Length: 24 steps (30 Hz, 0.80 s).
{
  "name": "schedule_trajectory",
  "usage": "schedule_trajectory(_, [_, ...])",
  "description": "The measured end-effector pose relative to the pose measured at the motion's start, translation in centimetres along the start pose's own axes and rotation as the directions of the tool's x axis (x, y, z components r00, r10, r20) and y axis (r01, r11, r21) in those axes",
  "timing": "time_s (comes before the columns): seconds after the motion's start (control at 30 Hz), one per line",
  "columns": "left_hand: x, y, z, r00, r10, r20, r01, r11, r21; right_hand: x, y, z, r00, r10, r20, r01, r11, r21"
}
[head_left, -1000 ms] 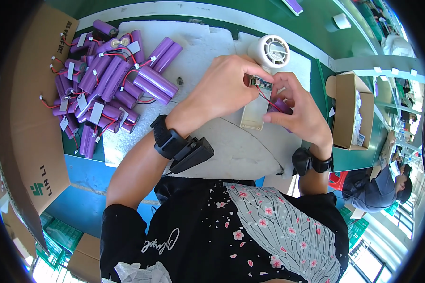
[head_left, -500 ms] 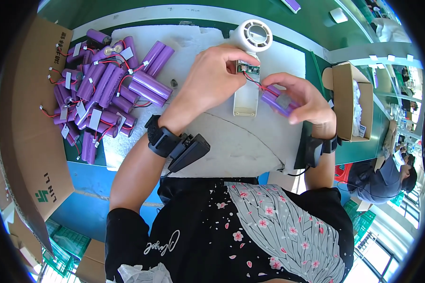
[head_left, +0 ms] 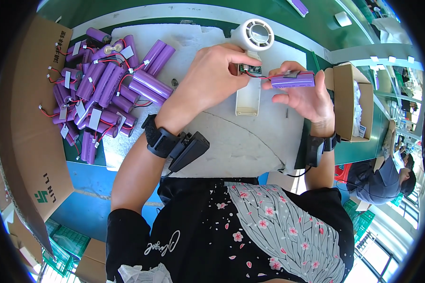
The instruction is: The person assembles a handheld fan by connecting a battery pack to a circuit board and placing it into the housing. They then pick up another battery pack, apply a strip of tape to it, and connect its wires to a circuit board.
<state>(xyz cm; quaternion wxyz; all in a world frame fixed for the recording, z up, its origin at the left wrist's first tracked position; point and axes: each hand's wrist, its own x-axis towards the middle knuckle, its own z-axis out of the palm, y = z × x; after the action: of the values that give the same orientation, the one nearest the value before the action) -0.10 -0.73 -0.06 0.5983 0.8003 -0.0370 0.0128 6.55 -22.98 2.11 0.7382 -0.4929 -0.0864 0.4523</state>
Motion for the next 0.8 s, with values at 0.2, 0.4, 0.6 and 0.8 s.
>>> schedule_trajectory(0.2, [0.0, 0.2, 0.1, 0.995, 0.093, -0.028, -0.091, 0.993, 0.082, -0.1, -0.4, -0.6, 0.993, -0.094, 0.066, 0.107, 0.966, -0.236])
schedule_trajectory(0.4, [0.1, -0.1, 0.2, 0.985, 0.169, -0.029, -0.163, 0.976, 0.147, -0.2, -0.5, 0.0, 0.996, -0.081, -0.036, 0.079, 0.994, -0.072])
schedule_trajectory(0.6, [0.1, 0.1, 0.4, 0.988, 0.147, -0.044, -0.139, 0.978, 0.156, -1.1, -1.1, -1.0, 0.998, 0.023, 0.056, -0.009, 0.972, -0.236])
schedule_trajectory(0.8, [0.0, 0.5, 0.4, 0.990, 0.107, -0.088, -0.096, 0.988, 0.124, -1.2, -1.0, 0.6, 0.993, -0.024, 0.120, 0.080, 0.870, -0.486])
